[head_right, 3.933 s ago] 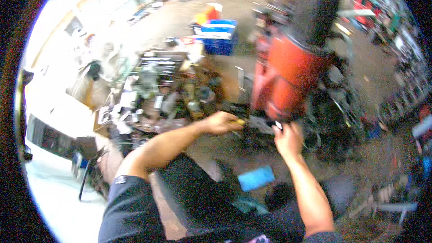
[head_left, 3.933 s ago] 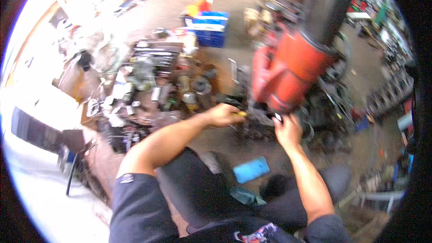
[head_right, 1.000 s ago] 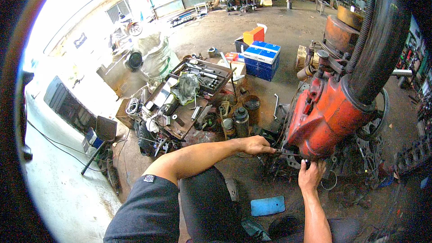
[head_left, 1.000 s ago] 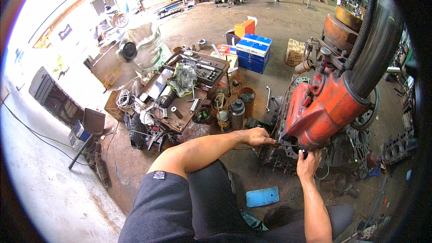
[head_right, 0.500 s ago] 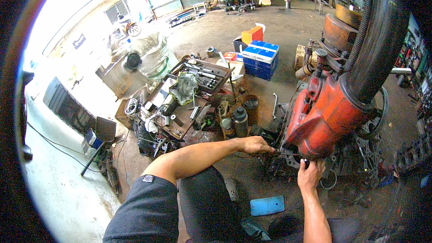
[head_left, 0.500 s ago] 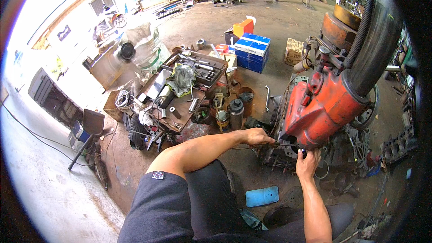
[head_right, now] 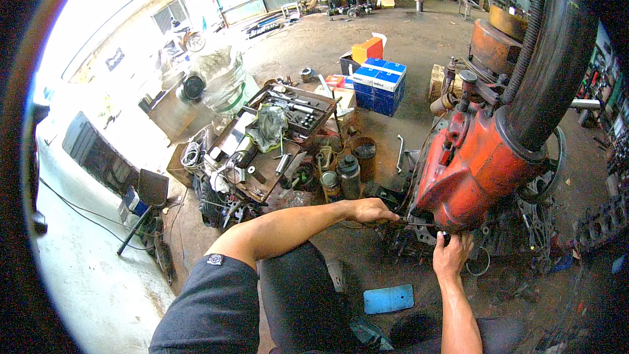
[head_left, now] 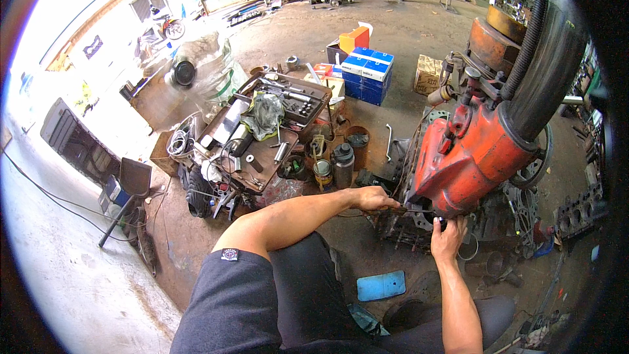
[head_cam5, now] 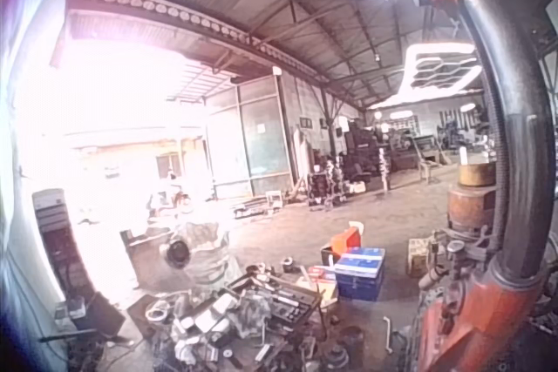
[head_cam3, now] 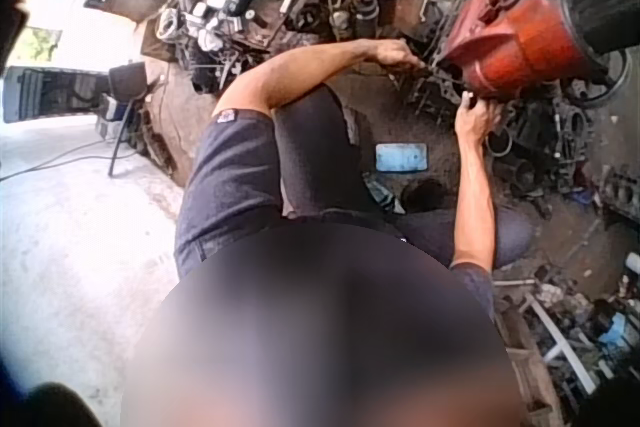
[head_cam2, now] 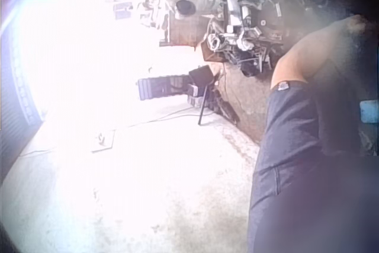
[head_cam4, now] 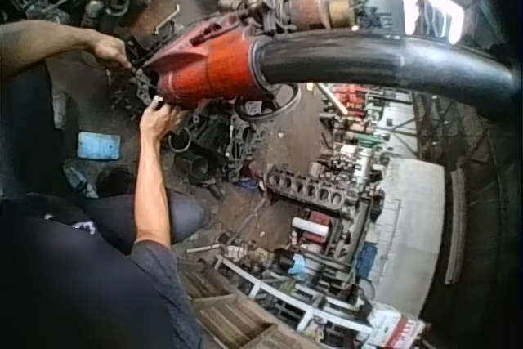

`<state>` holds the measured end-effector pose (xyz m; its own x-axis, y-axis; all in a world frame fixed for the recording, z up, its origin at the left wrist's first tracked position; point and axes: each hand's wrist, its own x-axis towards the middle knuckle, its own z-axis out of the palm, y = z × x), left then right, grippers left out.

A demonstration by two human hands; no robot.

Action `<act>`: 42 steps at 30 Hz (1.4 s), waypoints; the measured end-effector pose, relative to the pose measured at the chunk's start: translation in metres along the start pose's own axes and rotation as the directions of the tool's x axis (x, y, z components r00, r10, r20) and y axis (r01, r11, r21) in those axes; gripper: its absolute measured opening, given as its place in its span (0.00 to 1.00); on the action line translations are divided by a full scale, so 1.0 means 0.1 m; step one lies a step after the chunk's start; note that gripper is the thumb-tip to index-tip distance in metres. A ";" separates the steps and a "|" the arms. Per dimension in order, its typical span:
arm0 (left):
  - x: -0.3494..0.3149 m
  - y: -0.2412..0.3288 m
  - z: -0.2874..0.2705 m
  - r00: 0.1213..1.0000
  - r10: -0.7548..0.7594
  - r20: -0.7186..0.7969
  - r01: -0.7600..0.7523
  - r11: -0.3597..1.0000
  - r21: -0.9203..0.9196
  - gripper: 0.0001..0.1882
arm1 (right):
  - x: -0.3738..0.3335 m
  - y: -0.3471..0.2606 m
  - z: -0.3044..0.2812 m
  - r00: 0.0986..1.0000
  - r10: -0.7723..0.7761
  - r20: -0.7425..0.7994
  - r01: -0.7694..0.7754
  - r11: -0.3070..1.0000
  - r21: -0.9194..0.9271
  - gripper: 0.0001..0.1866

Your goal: The person sits on the floor and works on a red engine block. They use a screwdriver to remove a bolt, then use a socket wrench to tighten a bolt on the engine. They also rotate the engine's flywheel by hand.

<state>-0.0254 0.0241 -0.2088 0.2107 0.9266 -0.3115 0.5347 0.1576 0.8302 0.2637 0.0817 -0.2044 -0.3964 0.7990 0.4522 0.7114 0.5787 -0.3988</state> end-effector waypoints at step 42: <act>-0.06 0.15 -0.13 0.855 -0.375 0.358 0.488 0.816 -0.309 0.21 | 0.01 -0.02 -0.05 0.995 0.047 0.093 -0.050 0.998 0.031 0.23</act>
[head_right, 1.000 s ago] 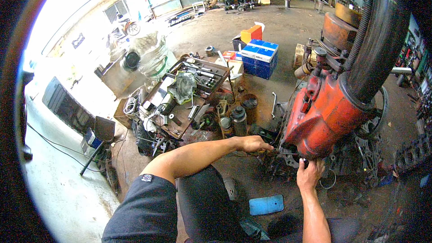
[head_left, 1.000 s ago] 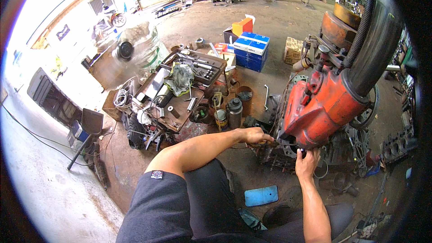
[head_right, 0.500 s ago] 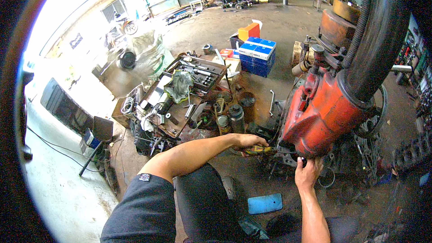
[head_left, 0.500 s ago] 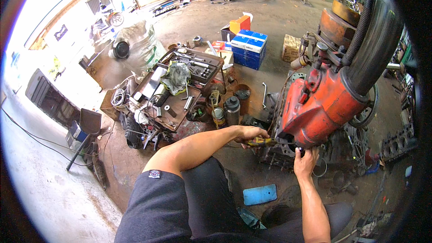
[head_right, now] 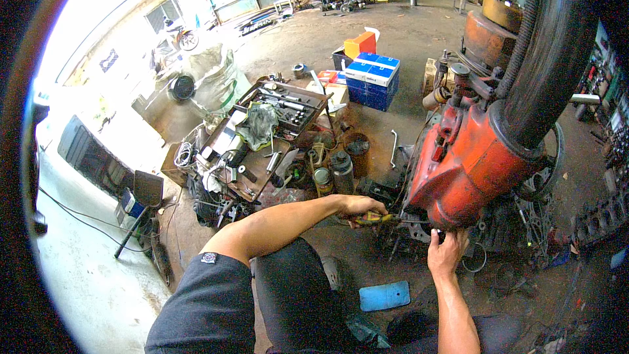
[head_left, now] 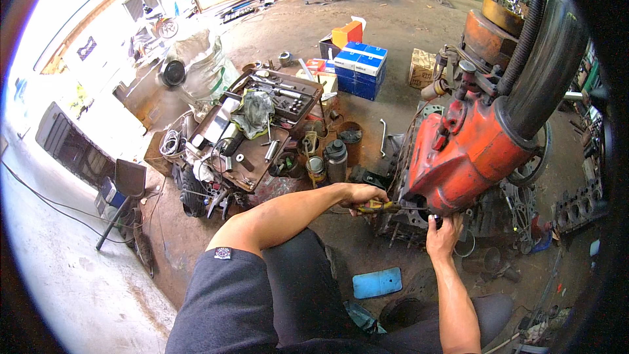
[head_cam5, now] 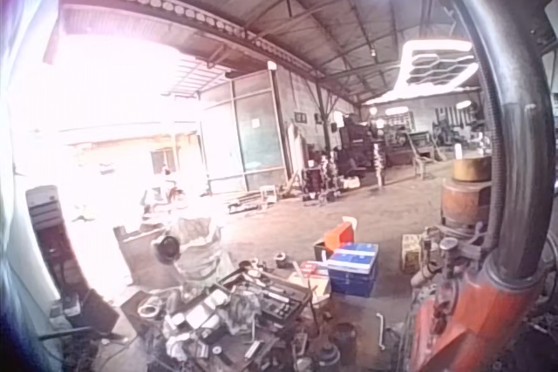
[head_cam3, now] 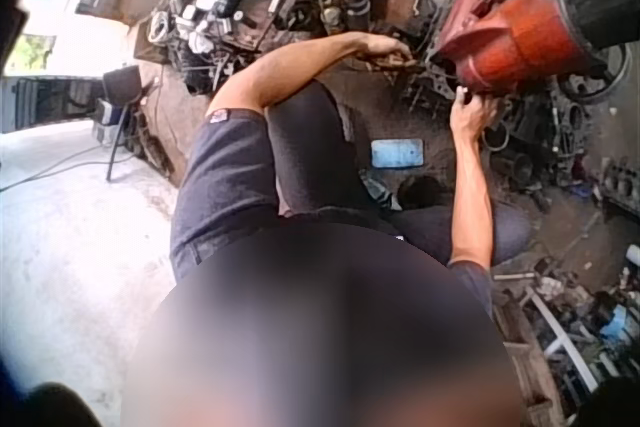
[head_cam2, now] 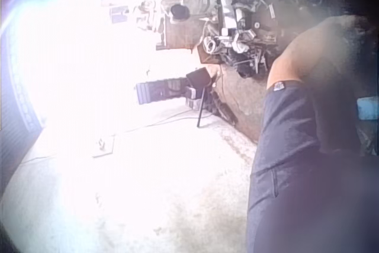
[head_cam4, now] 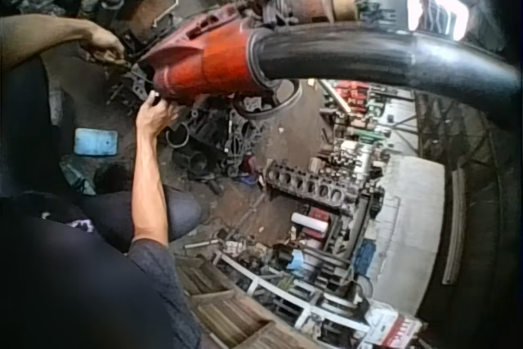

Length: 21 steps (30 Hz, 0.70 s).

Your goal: The person sits on the floor and works on a red engine block. They use a screwdriver to remove a bolt, then use a socket wrench to tighten a bolt on the engine. They also rotate the engine's flywheel by hand.

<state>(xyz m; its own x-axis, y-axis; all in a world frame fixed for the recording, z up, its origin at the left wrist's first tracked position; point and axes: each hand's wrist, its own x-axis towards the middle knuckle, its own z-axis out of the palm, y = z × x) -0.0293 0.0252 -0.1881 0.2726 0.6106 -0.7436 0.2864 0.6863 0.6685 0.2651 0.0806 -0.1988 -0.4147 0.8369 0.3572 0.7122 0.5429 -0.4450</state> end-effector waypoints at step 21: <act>-0.16 0.00 -0.02 0.976 0.131 0.174 -0.053 0.918 -0.393 0.16 | -0.01 0.08 0.06 0.998 -0.038 -0.045 0.038 0.999 -0.012 0.20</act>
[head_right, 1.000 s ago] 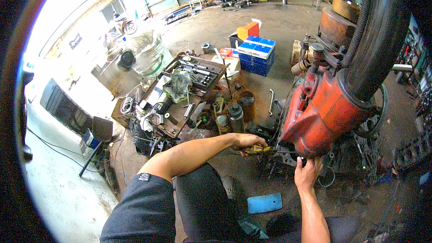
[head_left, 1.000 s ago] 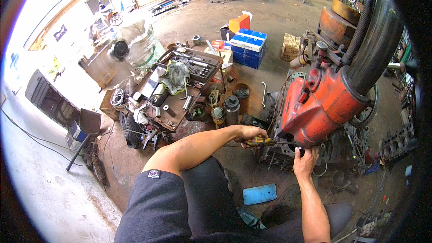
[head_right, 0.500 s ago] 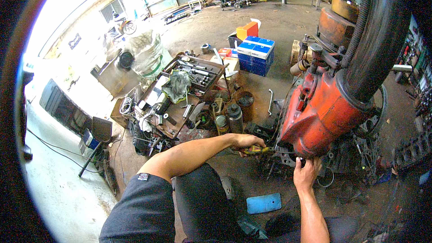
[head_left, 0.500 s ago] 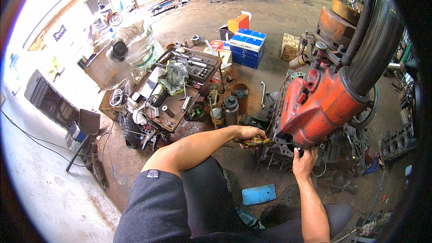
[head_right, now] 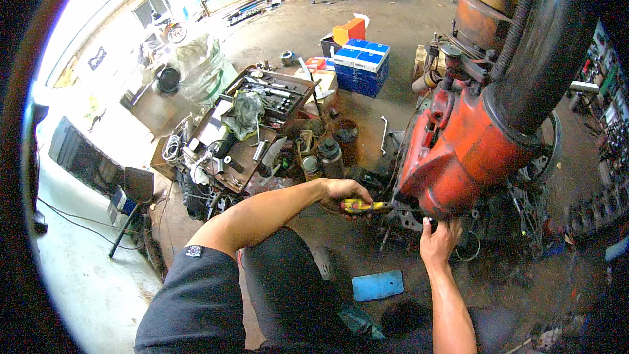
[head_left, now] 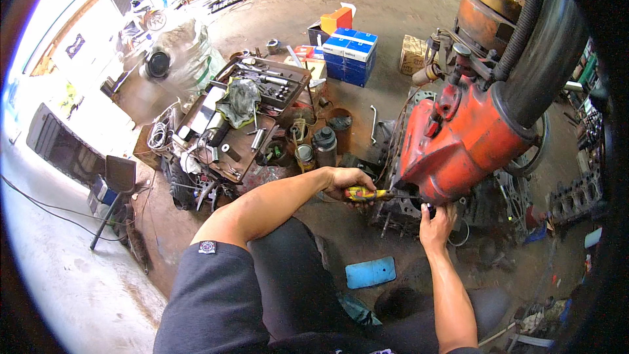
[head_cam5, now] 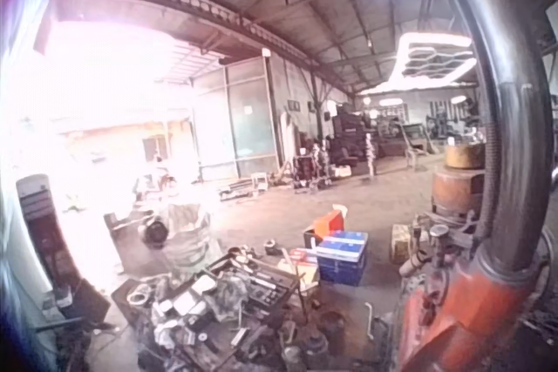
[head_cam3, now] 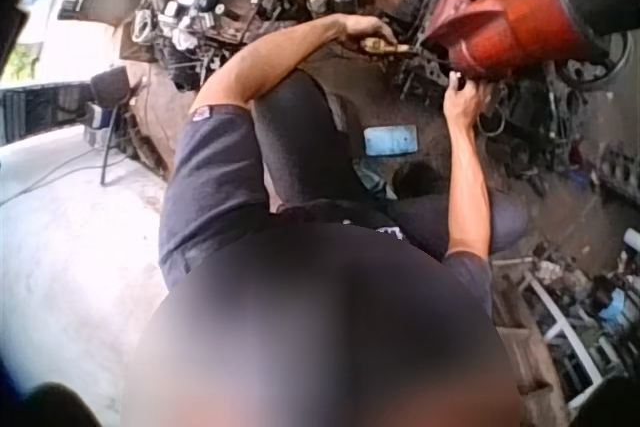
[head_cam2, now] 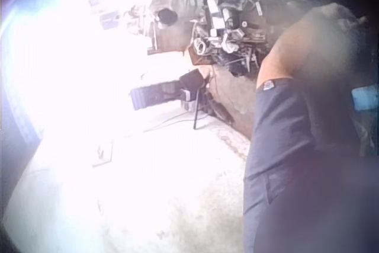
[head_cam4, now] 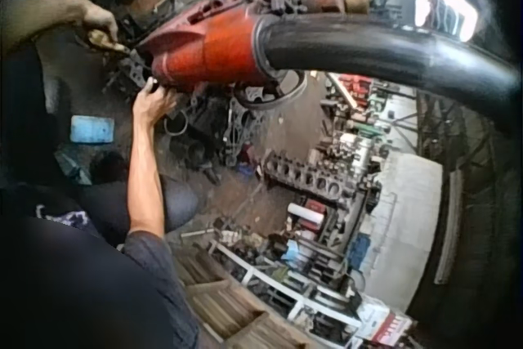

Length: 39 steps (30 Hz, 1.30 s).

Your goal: The person sits on the floor and works on a red engine block. They use a screwdriver to remove a bolt, then use a socket wrench to tighten a bolt on the engine. They also rotate the engine's flywheel by hand.

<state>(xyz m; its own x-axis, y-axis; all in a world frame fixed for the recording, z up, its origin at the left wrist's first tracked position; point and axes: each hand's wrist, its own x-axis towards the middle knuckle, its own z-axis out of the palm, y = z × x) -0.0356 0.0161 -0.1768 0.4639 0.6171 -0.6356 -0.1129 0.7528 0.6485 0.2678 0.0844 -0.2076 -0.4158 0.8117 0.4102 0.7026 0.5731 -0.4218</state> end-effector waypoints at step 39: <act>0.01 -0.14 0.06 0.788 0.597 -0.150 -0.187 0.464 0.866 0.24 | 0.01 0.01 0.02 0.999 -0.006 0.036 0.006 1.000 -0.008 0.23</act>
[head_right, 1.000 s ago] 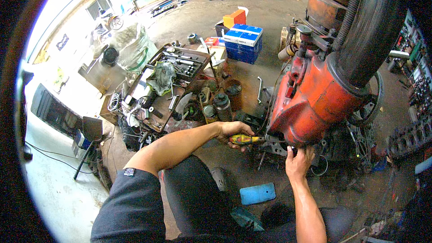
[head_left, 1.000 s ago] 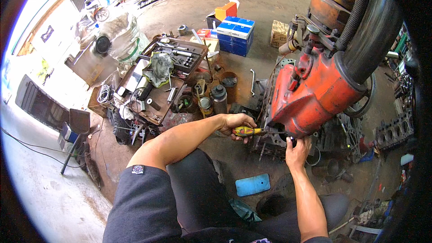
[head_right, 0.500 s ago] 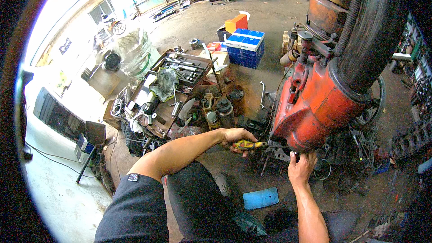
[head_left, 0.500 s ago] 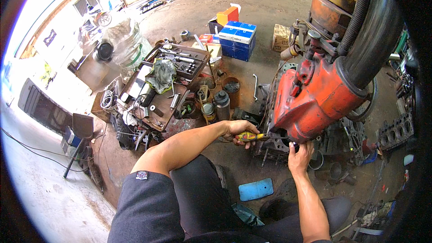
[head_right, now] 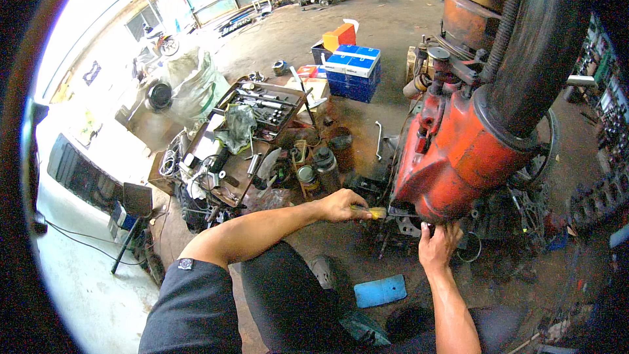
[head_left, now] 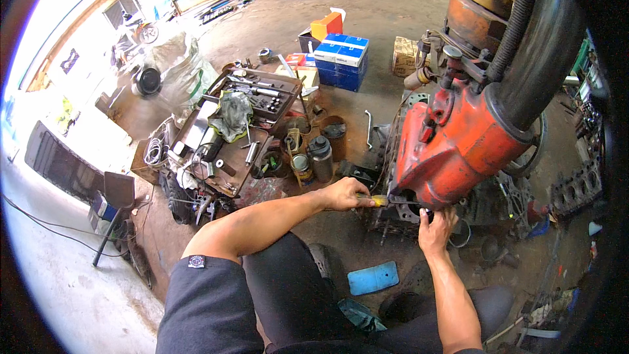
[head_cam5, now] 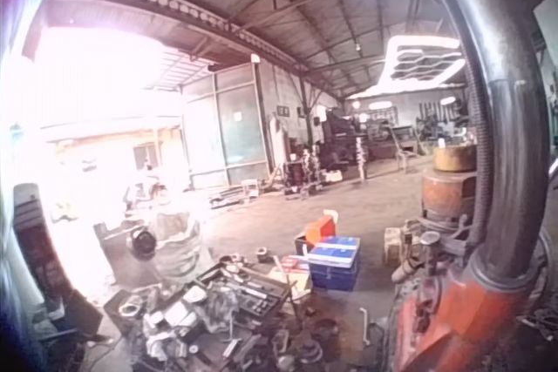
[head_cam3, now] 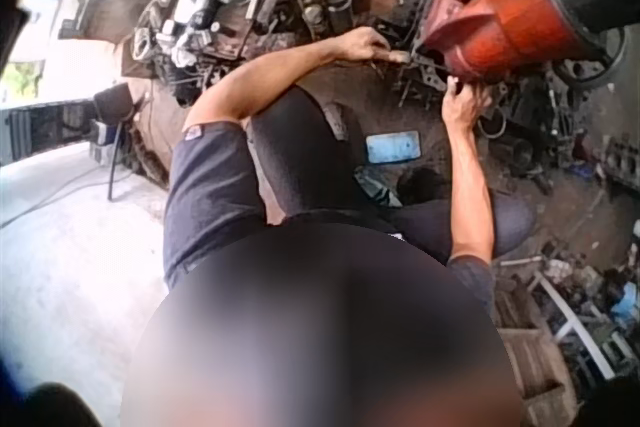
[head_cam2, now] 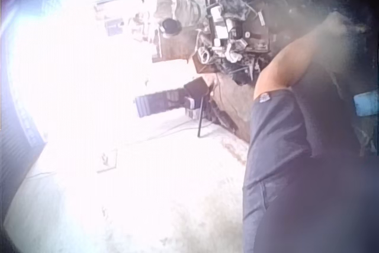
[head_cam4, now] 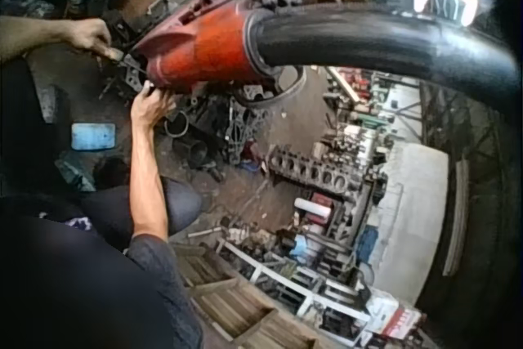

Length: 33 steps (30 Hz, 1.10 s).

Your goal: The person sits on the floor and works on a red engine block. They use a screwdriver to remove a bolt, then use a socket wrench to tighten a bolt on the engine. They also rotate the engine's flywheel by hand.

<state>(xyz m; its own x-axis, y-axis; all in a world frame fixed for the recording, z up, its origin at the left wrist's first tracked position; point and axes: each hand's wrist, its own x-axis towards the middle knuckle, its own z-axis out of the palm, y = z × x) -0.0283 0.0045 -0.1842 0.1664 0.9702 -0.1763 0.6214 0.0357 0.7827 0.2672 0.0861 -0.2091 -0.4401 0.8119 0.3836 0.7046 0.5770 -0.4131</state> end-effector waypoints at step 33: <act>-0.06 0.12 0.23 0.990 -0.141 0.001 0.141 0.989 0.049 0.33 | 0.09 0.04 -0.07 0.998 -0.046 0.043 0.040 0.991 0.131 0.22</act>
<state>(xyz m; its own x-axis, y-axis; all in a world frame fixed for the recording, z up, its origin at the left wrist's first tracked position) -0.0040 -0.0062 -0.1871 0.0777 0.9552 -0.2855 0.6752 0.1602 0.7201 0.2695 0.0948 -0.2019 -0.4951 0.7877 0.3666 0.6076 0.6155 -0.5019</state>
